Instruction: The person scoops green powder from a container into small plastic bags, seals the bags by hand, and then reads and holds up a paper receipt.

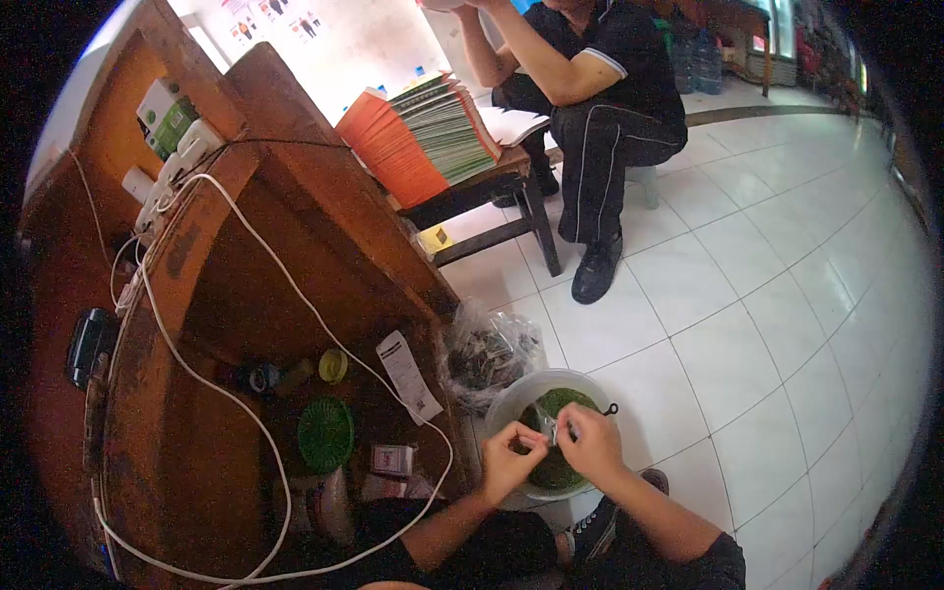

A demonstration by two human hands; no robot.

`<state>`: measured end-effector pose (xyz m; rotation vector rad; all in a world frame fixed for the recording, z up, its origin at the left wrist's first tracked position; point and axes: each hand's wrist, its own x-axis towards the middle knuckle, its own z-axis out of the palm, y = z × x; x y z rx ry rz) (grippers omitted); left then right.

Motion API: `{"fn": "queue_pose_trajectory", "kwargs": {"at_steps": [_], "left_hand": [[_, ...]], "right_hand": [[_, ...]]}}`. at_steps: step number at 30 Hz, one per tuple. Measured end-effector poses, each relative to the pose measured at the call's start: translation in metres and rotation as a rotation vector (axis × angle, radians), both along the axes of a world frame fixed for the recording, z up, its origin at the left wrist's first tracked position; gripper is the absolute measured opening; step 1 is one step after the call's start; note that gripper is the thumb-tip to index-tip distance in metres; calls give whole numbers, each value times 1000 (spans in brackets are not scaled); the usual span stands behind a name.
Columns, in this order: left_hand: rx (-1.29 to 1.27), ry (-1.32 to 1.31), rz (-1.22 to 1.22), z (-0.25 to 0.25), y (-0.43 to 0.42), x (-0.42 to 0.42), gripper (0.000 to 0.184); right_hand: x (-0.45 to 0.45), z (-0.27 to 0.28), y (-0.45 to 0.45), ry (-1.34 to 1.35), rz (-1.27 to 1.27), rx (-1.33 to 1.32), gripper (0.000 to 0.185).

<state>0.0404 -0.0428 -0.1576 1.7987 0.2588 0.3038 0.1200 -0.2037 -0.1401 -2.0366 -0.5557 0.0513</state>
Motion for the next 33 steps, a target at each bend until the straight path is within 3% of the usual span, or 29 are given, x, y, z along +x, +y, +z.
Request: {"fn": "queue_pose_trajectory", "kwargs": {"at_steps": [3,5,8,13,15,17,23,26,29,31,32,33], "left_hand": [[181,-28,20,-5,13,1,10],[266,37,-114,5,20,6,19],[190,-202,-133,6,21,17,25],[190,-138,-288,-17,46,23,21],[-199,128,-451,-46,58,23,18],[-181,49,-408,-41,53,23,17],[-60,216,-168,-48,52,22,26],[-100,237,-183,-71,50,21,24],[-135,187,-107,-35,42,21,24],[277,-134,-166,-8,39,24,42],[308,-89,-286,-2,44,25,64],[307,-85,-283,4,42,23,64]], "right_hand": [[-6,7,0,-38,89,-77,10],[-9,3,-3,-41,119,-78,12],[-3,1,-2,-16,213,-44,15],[-5,5,-4,72,328,-33,16],[-6,8,-2,90,320,-3,16],[-7,9,-2,84,318,-16,16],[-7,30,-6,71,388,-103,12],[-8,25,-6,-28,347,-114,7],[-5,10,-5,-20,313,-48,11],[-1,-7,-8,-67,298,-42,9],[-2,-2,-8,-66,301,-42,9],[-4,7,-10,-67,279,-124,10]]}}
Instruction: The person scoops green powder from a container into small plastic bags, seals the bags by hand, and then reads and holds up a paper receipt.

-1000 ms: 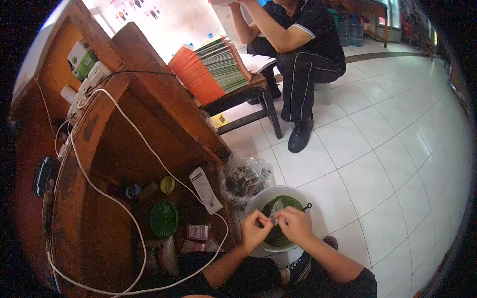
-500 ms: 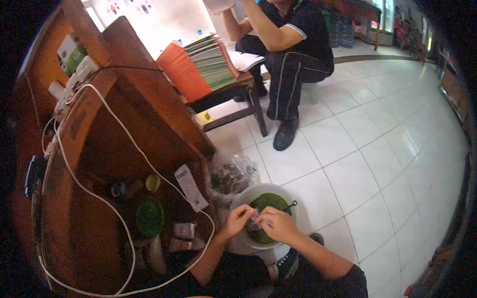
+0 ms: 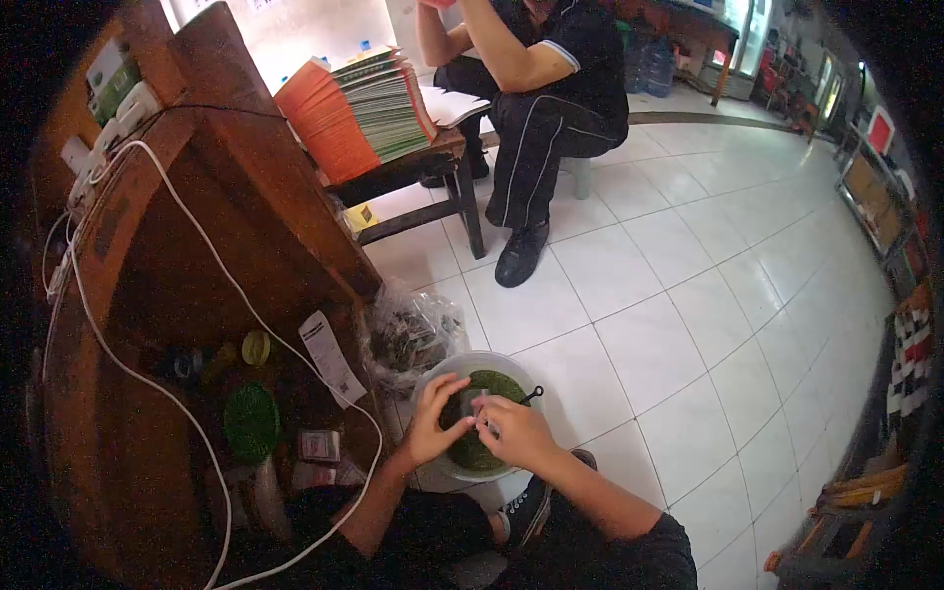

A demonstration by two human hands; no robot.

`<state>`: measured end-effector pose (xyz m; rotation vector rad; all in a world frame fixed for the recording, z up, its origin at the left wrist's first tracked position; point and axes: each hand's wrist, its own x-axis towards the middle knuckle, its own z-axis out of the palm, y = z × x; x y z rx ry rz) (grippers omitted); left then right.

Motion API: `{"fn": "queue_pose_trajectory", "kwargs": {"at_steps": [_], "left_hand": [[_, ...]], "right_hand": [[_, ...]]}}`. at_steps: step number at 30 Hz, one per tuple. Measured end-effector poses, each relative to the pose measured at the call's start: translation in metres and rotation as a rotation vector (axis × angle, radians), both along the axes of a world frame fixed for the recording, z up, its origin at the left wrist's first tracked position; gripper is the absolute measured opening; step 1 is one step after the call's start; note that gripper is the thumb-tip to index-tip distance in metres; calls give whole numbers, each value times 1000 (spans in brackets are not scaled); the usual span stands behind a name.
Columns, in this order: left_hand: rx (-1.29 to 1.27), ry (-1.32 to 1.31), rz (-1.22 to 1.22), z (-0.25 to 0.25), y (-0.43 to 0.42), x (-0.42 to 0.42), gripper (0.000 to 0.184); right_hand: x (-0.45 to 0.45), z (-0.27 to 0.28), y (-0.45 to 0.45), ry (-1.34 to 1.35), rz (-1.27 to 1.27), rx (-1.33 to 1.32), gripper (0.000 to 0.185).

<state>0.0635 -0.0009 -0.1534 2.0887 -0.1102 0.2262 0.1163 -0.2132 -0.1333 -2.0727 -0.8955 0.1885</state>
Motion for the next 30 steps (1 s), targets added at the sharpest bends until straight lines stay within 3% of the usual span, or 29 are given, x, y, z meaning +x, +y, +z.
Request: {"fn": "queue_pose_trajectory", "kwargs": {"at_steps": [4,10,16,18,20,22,24,30], "left_hand": [[61,67,-121,8,-3,-4,82],[222,26,-142,2,2,-4,65],[156,122,-114,-11,2,-7,49],[131,144,-127,-9,4,-8,44],[111,127,-28,-2,2,-8,38],[118,112,11,-5,4,-7,38],[-80,182,64,-14,9,-4,41],[-157,144,217,-18,14,1,42]], "right_hand": [[-4,0,1,-19,8,-196,10],[-6,-6,1,-53,150,-290,12],[2,-3,0,-31,153,-148,11],[7,1,2,3,126,-83,11],[18,15,0,82,-148,-14,13],[26,21,3,93,-186,-19,14],[31,7,11,-16,-213,-88,14],[23,-50,20,-100,-36,-499,21]]}}
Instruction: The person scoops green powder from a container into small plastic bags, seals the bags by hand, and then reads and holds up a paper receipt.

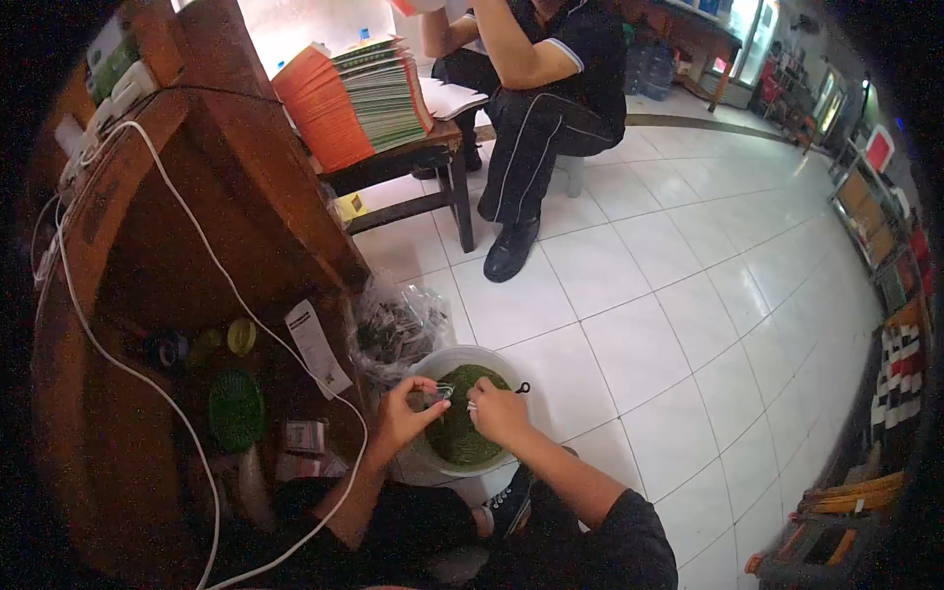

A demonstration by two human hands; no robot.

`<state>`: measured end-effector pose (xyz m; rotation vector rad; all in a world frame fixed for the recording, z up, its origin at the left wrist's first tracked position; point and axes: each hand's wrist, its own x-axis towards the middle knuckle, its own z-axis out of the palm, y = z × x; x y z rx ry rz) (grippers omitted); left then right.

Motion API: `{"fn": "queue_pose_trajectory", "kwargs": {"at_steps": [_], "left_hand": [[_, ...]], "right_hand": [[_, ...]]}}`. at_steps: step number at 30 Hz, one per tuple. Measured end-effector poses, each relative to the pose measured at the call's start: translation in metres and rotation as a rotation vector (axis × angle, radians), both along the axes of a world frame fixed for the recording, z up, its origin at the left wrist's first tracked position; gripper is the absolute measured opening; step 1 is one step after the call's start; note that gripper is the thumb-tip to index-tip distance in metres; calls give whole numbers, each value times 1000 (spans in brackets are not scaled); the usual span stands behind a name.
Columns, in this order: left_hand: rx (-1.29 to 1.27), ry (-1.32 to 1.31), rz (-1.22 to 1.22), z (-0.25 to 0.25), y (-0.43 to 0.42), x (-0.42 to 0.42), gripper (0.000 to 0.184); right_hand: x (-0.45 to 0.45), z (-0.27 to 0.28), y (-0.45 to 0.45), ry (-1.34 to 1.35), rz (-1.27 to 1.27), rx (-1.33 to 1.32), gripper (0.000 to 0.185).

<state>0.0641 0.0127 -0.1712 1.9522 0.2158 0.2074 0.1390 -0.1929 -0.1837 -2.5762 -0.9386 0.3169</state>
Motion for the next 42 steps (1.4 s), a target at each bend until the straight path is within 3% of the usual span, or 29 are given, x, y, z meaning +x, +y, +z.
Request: {"fn": "queue_pose_trajectory", "kwargs": {"at_steps": [5,6,7,11,14,15,19,25,26,27,28,32,36,40,41,42], "left_hand": [[-104,113,8,2,4,10,35],[-187,30,32,8,3,12,35],[-272,-47,63,10,2,6,36],[-351,-182,112,23,0,6,39],[-458,-179,112,3,6,7,39],[-492,-177,134,17,1,4,39],[-497,-223,85,21,1,3,39],[-534,-163,104,19,-3,3,41],[-369,-69,114,31,-2,-1,42],[-350,-147,109,14,3,7,43],[-348,-199,117,-6,4,5,43],[-513,-160,88,1,1,3,43],[-376,-179,77,3,1,3,41],[-436,-116,41,4,0,1,45],[-401,-201,17,-20,5,7,45],[-401,-231,5,-5,7,26,45]], "right_hand": [[3,-45,0,-83,39,-158,21],[-3,-51,-1,-108,26,-213,20],[-3,-28,3,-110,30,-201,15],[-6,-29,2,-200,125,-240,10],[-10,-34,9,-224,213,-332,9],[-12,-22,9,-218,228,-315,10],[-4,-38,16,-192,164,-360,11],[-4,-62,13,-383,139,-403,12],[-10,-54,11,-316,195,-366,13],[-5,-45,17,-261,246,-323,13],[-6,-38,22,-258,233,-301,13],[-20,-34,12,-166,263,-418,15],[-17,-24,13,-139,235,-415,13],[-10,-8,8,46,225,-486,21],[1,-12,9,6,232,-449,21],[-5,-19,5,-3,245,-415,21]]}}
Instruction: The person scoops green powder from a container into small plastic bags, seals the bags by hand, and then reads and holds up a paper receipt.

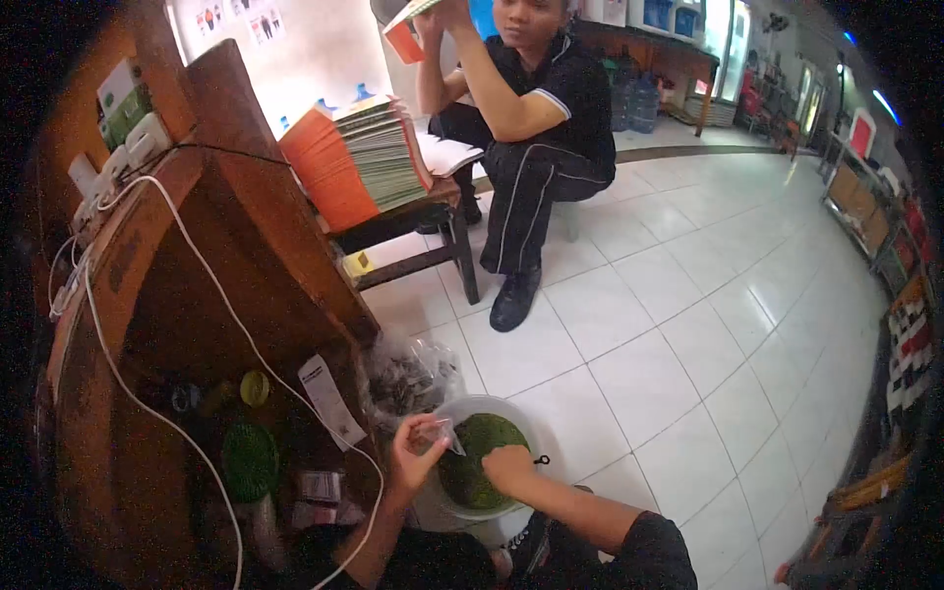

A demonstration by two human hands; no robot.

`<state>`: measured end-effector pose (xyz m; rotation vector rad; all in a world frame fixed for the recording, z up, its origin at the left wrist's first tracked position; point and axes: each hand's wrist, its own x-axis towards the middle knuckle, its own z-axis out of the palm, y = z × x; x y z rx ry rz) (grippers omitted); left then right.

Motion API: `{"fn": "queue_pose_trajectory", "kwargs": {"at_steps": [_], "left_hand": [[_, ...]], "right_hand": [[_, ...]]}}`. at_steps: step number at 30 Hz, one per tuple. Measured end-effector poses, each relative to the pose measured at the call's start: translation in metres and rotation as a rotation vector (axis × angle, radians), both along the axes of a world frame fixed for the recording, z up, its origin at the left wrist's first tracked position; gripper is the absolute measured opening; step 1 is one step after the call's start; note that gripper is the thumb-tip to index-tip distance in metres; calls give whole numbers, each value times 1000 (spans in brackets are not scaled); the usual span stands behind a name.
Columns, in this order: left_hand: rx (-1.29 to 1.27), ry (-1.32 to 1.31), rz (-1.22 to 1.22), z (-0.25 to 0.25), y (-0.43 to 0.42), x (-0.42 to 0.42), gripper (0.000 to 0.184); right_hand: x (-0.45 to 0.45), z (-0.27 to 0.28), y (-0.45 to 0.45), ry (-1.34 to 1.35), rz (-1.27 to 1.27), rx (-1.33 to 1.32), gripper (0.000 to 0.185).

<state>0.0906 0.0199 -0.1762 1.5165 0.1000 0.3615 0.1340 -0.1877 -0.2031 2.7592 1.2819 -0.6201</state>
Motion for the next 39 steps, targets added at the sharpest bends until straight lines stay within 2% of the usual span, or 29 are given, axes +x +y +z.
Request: {"fn": "queue_pose_trajectory", "kwargs": {"at_steps": [2,4,7,8,9,10,11,12,14,15,16,18,22,25,30,32,39], "left_hand": [[55,131,14,22,-8,-25,47],[66,132,18,19,-5,-20,47],[69,97,54,14,-2,-19,47],[189,125,90,11,0,-20,47],[186,109,114,8,2,-20,48],[190,164,135,10,0,-21,48],[201,142,101,-5,5,-19,59],[191,168,97,-4,3,-19,59],[389,137,159,3,-2,-22,60],[456,67,156,-6,-2,-21,67],[448,77,162,-8,-6,-25,67],[596,39,82,-5,-10,-23,69],[654,95,40,5,-22,-20,75],[764,37,64,7,-27,-22,88],[694,112,74,13,-29,-26,88],[696,126,83,16,-29,-24,88],[641,127,76,12,-26,-24,85]], "right_hand": [[-19,10,-5,55,-14,10,20],[-6,22,-3,58,-8,98,20],[3,39,-14,228,-144,112,19],[7,40,-22,231,-178,168,22],[14,52,-23,239,-188,80,23],[17,68,-28,240,-246,137,24],[19,68,-40,218,-334,366,26],[23,79,-46,213,-388,388,26],[25,98,-53,233,-417,450,25],[27,112,-53,205,-464,471,23],[22,116,-54,178,-511,491,22],[24,116,-55,153,-510,506,21],[21,120,-50,81,-465,654,21],[14,117,-45,39,-407,732,21],[4,114,-35,10,-335,766,19],[2,113,-33,-93,-303,796,19],[3,112,-33,9,-338,754,20]]}}
